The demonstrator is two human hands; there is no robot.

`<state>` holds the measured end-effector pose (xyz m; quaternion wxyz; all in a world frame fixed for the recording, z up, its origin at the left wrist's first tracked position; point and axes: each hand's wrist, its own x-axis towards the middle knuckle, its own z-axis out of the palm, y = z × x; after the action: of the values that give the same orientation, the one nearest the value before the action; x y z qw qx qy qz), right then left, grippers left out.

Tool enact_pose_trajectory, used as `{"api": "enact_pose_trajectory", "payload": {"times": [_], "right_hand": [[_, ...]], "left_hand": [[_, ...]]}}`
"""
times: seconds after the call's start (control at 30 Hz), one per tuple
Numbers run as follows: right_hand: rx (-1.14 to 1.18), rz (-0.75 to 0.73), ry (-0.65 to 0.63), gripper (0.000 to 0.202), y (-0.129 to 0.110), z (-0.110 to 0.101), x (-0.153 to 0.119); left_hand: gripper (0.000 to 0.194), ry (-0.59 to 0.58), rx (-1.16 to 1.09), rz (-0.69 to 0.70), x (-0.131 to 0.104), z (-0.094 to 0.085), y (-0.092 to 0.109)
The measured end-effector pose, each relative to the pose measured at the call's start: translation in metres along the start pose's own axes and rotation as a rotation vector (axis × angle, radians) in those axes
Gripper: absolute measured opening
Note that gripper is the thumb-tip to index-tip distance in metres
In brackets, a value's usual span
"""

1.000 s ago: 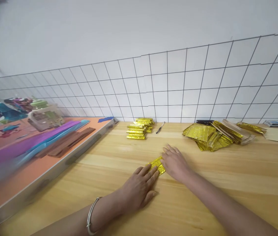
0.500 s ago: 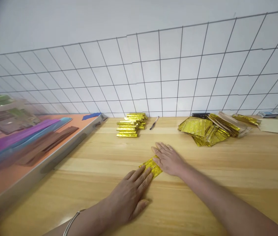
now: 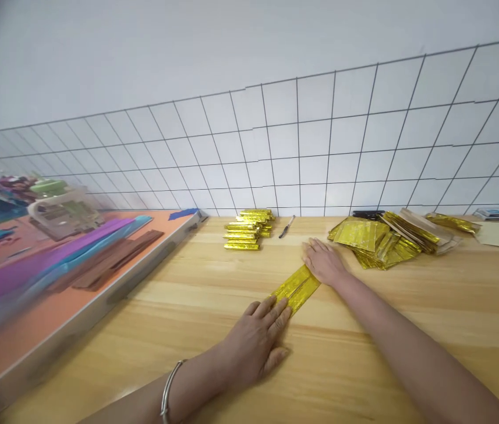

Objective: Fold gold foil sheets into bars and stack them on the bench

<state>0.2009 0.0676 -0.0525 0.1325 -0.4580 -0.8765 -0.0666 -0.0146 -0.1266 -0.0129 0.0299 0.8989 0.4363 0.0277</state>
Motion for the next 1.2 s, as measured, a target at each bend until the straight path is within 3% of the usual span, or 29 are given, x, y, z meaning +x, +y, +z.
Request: {"api": "enact_pose_trajectory", "payload": {"times": [0.17, 0.27, 0.33, 0.43, 0.53, 0.77, 0.97, 1.07, 1.2], "right_hand": [[-0.030, 0.004, 0.084, 0.049, 0.003, -0.022, -0.032], [-0.017, -0.102, 0.095, 0.042, -0.012, -0.036, -0.062], [0.018, -0.215, 0.056, 0.040, -0.026, -0.040, -0.079], [0.088, -0.235, -0.071, 0.047, -0.043, -0.038, -0.094], [0.177, -0.201, -0.164, 0.054, -0.047, -0.030, -0.098], [0.296, -0.188, -0.228, 0.055, -0.038, -0.031, -0.091], [0.355, -0.234, -0.240, 0.052, -0.033, -0.037, -0.087], [0.369, -0.258, -0.237, 0.053, -0.030, -0.040, -0.086], [0.446, -0.307, -0.229, 0.051, -0.023, -0.046, -0.085]], "left_hand": [[0.065, 0.027, 0.002, 0.002, -0.002, 0.002, -0.001], [0.065, 0.035, -0.015, 0.001, -0.001, 0.004, -0.002], [0.065, 0.042, -0.029, -0.003, 0.001, 0.004, -0.001], [0.064, 0.058, -0.053, -0.020, 0.003, 0.004, 0.000], [0.063, 0.073, -0.077, -0.022, 0.004, 0.005, 0.000], [0.050, 0.084, -0.136, 0.027, 0.006, 0.001, -0.007], [0.043, 0.087, -0.123, 0.193, 0.034, -0.009, -0.045], [0.051, 0.021, -0.082, 0.322, 0.054, -0.005, -0.066], [0.055, -0.015, -0.073, 0.319, 0.066, 0.004, -0.075]]}}
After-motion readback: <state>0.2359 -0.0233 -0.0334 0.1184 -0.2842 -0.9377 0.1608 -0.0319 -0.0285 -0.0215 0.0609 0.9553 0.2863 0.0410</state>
